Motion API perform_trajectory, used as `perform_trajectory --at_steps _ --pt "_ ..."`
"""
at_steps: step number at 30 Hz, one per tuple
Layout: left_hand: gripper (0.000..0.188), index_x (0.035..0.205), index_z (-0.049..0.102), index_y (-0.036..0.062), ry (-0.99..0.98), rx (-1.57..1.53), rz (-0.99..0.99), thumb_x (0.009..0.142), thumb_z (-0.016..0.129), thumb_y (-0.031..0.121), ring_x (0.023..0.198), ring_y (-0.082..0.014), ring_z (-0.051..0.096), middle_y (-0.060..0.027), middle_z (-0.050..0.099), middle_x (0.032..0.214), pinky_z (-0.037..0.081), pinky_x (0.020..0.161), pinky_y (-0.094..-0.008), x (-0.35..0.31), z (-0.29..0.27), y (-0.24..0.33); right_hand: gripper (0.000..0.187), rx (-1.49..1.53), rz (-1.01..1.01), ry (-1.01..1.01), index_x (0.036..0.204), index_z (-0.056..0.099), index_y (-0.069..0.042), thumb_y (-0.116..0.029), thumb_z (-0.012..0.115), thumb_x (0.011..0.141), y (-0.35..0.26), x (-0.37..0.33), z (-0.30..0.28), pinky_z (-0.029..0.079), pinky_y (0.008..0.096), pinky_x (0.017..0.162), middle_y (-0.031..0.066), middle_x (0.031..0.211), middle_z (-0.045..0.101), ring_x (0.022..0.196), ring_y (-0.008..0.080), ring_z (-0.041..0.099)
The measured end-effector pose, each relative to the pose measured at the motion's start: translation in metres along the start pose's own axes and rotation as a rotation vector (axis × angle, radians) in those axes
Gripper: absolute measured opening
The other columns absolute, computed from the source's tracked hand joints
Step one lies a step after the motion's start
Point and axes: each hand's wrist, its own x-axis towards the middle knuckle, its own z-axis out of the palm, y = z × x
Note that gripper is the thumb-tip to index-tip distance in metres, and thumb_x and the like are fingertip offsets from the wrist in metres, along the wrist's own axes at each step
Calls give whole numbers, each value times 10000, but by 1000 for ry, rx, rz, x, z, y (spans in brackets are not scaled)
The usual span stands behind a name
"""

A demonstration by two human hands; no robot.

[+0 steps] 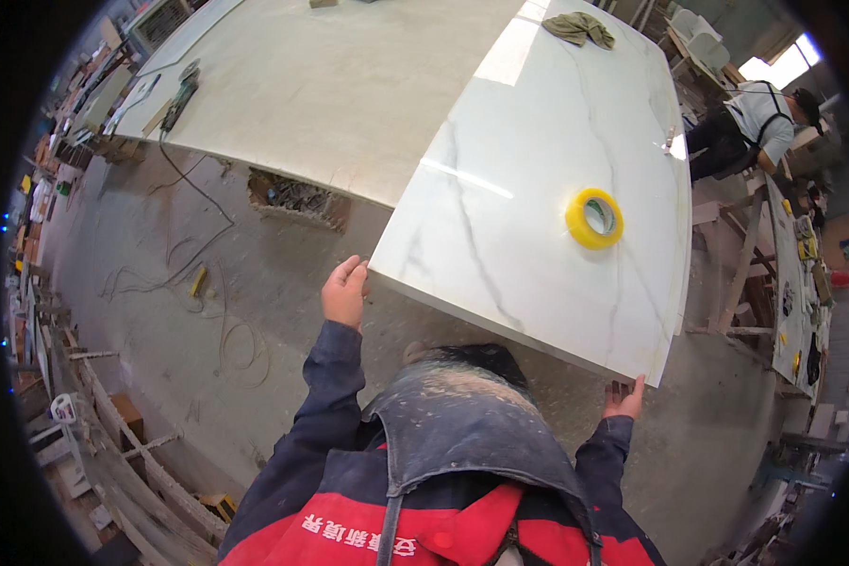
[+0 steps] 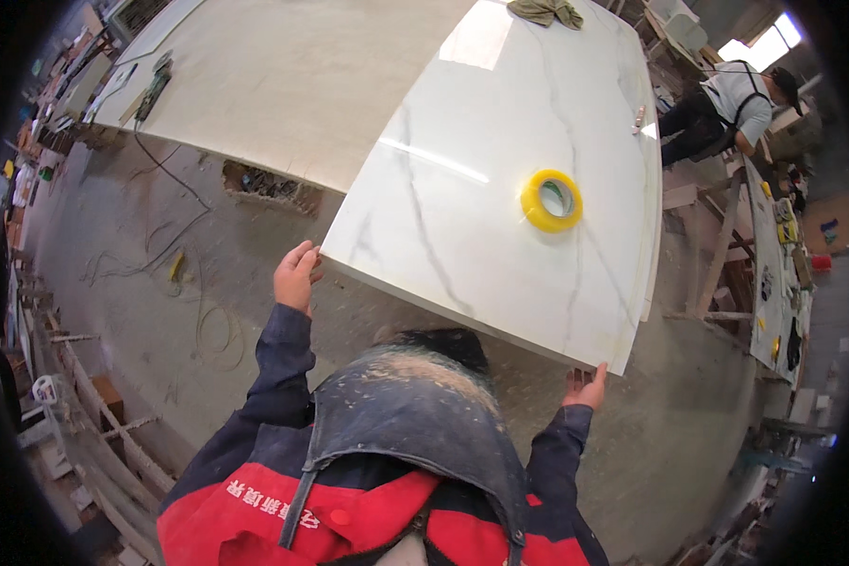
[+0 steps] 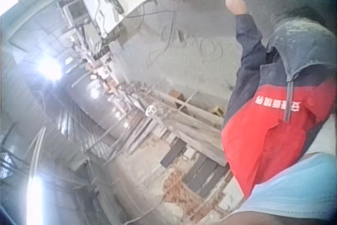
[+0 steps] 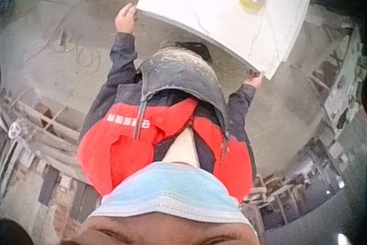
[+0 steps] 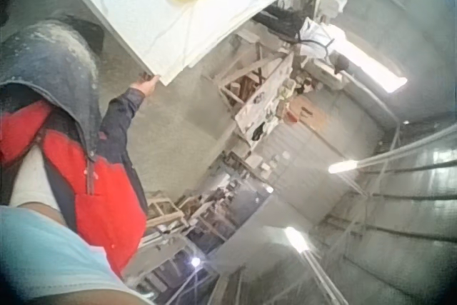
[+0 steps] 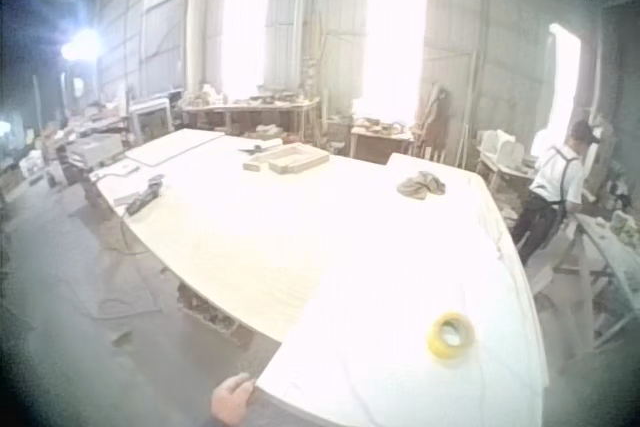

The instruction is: The person applies yellow masking tape along the edges of a large white marble-patterned tile, then uses a cloth to wipe the surface. They later use a putty knife to scrape residue from a smaller tile sample and the large tile edge.

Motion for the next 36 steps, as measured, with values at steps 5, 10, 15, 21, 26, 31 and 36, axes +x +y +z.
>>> perform_trajectory --at_steps 5,10,15,21,26,31,36 --pt "466 1308 600 -38 -5 136 122 931 675 226 983 -169 645 -104 673 1176 524 791 -318 0 -2 -4 362 40 -108 27 1179 602 -114 -341 717 921 8 7 -2 464 450 841 46 1077 597 973 234 563" --pt "436 1287 602 -28 -12 169 128 938 672 224 930 -154 641 -78 680 1104 520 766 -319 5 -4 -2 295 68 -129 -2 1182 614 -125 -222 703 918 8 9 7 465 411 766 4 1019 617 920 192 582" --pt "386 1245 610 -51 13 64 149 931 683 162 807 -104 604 -64 678 1011 483 650 -252 13 0 -6 329 136 -125 22 1214 616 -129 -174 712 902 6 3 3 451 365 744 -17 1003 639 902 164 588" --pt "357 1217 609 -63 7 102 163 921 671 128 718 -100 571 -49 654 931 454 573 -248 30 -1 -14 323 136 -132 64 1200 637 -123 -168 722 892 9 7 -8 458 350 732 -31 995 667 894 134 608" --pt "313 1171 624 -55 -50 191 158 901 655 100 639 -103 553 -49 644 872 437 528 -251 57 -19 -23 284 93 -145 45 1172 646 -108 -160 708 900 13 10 -4 470 333 742 -23 1019 672 918 127 625" --pt "233 1097 633 -31 -96 132 142 896 647 86 628 -106 550 -31 615 838 413 497 -254 64 -24 -15 258 73 -205 6 1139 664 -83 -163 704 897 11 6 -1 477 306 714 -15 988 677 881 120 624" --pt "214 1068 632 -27 -89 157 158 888 650 87 597 -95 532 -35 620 823 394 468 -262 60 -10 -9 334 67 -178 91 1202 645 -78 -185 711 893 9 3 -16 496 320 738 0 1022 679 893 130 622"
